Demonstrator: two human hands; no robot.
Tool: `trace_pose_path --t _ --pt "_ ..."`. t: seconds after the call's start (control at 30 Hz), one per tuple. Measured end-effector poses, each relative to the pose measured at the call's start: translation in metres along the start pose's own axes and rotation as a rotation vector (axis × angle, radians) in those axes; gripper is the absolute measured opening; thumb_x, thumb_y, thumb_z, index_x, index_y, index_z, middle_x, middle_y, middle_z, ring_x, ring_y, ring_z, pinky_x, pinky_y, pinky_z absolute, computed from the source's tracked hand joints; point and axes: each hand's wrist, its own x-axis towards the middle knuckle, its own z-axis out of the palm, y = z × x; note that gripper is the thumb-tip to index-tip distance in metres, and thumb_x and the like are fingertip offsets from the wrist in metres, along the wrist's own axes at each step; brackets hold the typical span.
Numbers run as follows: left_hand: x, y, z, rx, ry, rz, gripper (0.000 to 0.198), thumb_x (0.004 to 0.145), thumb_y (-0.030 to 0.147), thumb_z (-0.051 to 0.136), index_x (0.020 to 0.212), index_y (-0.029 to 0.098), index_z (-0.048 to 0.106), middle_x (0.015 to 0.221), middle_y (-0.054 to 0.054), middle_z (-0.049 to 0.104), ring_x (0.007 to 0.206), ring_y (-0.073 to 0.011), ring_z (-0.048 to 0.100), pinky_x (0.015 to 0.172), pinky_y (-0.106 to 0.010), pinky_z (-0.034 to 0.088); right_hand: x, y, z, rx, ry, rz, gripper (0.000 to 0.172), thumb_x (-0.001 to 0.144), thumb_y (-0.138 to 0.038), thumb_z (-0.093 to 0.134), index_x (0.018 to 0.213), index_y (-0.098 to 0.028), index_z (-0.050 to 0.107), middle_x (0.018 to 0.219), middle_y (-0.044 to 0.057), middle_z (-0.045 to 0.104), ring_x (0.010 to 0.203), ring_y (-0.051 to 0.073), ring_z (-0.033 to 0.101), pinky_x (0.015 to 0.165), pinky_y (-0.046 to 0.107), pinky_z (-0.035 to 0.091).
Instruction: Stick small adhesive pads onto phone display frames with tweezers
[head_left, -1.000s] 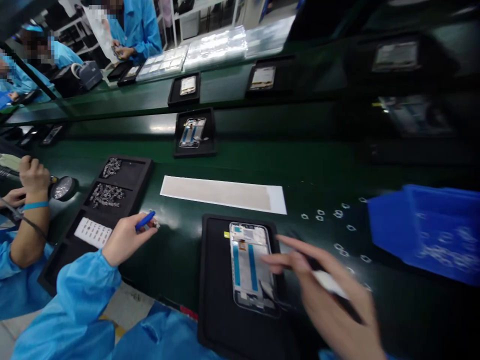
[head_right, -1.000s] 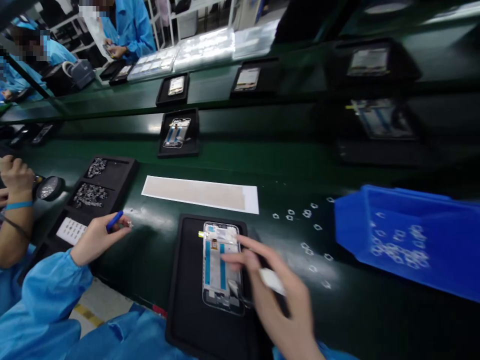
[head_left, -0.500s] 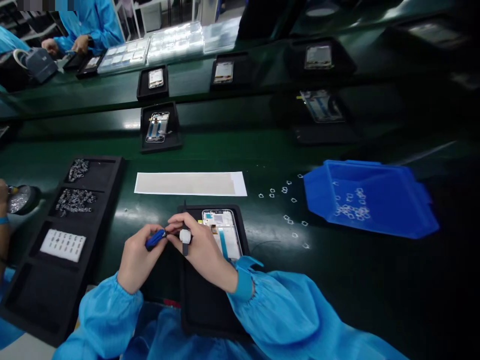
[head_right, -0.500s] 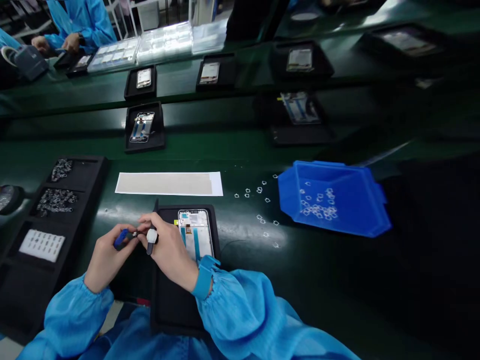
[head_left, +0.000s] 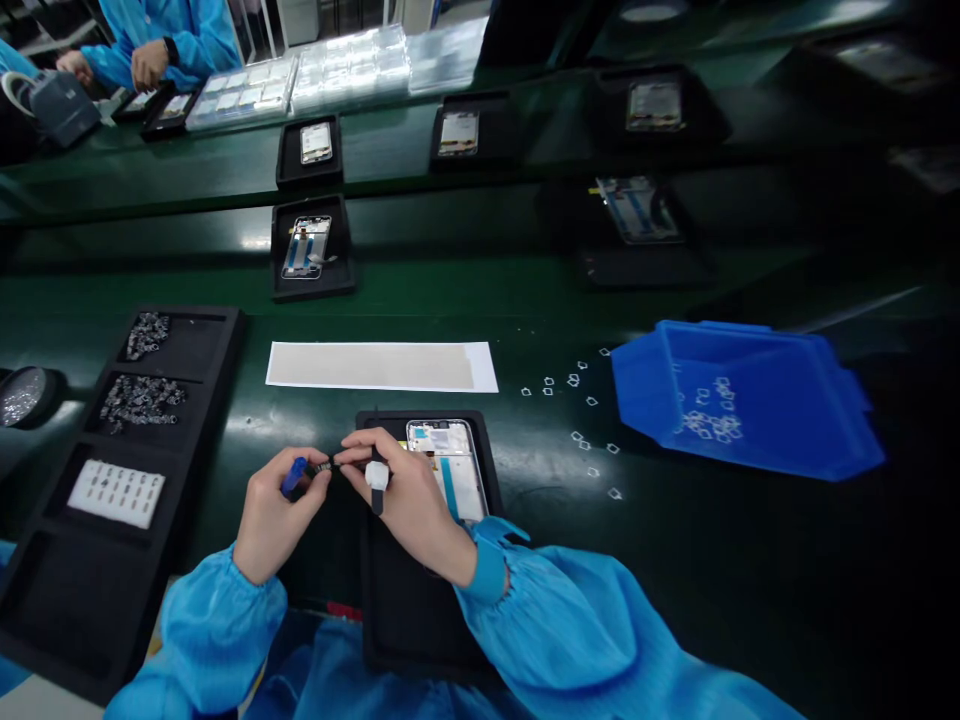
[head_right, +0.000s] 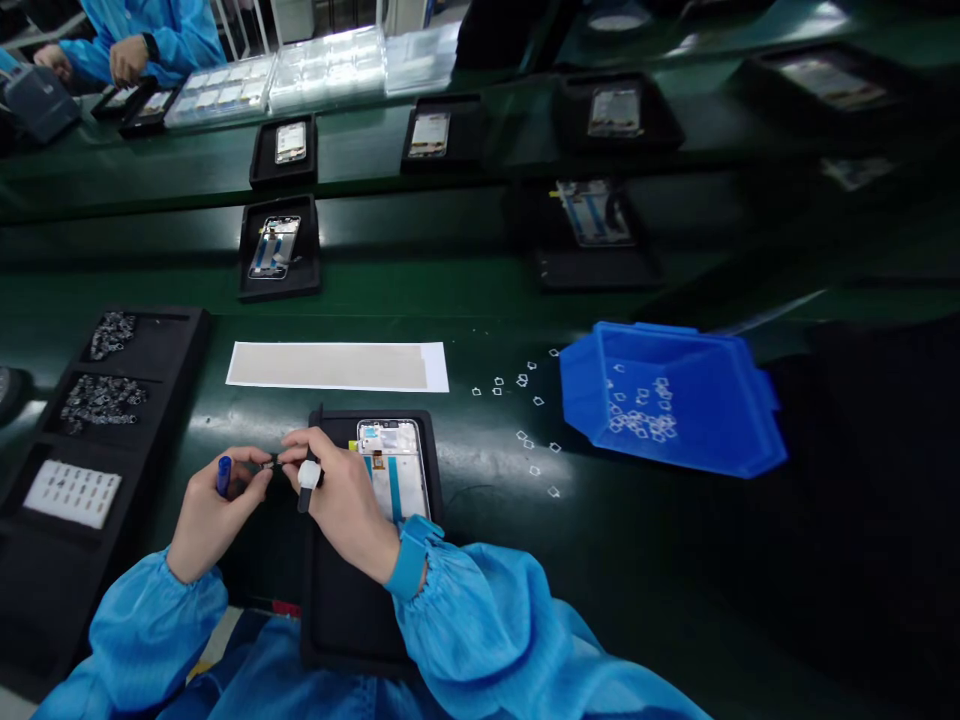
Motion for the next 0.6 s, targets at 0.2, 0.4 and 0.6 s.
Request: trace_pose_path --t 0.2,0.4,0.6 --pt "0.014 -0.032 -0.011 0.384 0.091 0.090 0.014 0.089 0.033 0.061 0.094 0.024 0.070 0.094 -0.002 0.072 0.082 -0.0178 0.069 0.070 -0.026 0.052 0.001 0.001 -0.004 0.158 -0.018 0.150 0.018 0.083 -0.024 0.065 0.100 -0.024 0.057 0.091 0.003 0.078 0.089 0.022 0.074 0.082 0.036 0.055" --pt "0.016 -0.035 -0.018 0.317 0.263 0.159 0.027 0.087 0.045 0.064 0.099 0.023 0.074 0.101 -0.006 0.065 0.079 -0.0178 0.065 0.067 -0.028 0.052 0.001 0.001 -0.010 0.391 -0.081 0.260 0.023 0.083 -0.027 0.068 0.101 -0.024 0.055 0.090 0.003 0.076 0.093 0.020 0.073 0.088 0.037 0.054" --pt "0.013 0.012 -0.010 -0.525 0.632 0.186 0.071 0.096 0.066 0.026 0.050 0.019 0.052 0.058 -0.001 0.050 0.053 -0.0118 0.050 0.052 -0.026 0.043 -0.004 -0.002 -0.015 0.593 -0.163 0.293 0.027 0.083 -0.033 0.073 0.102 -0.025 0.056 0.089 0.000 0.073 0.092 0.018 0.072 0.092 0.038 0.055"
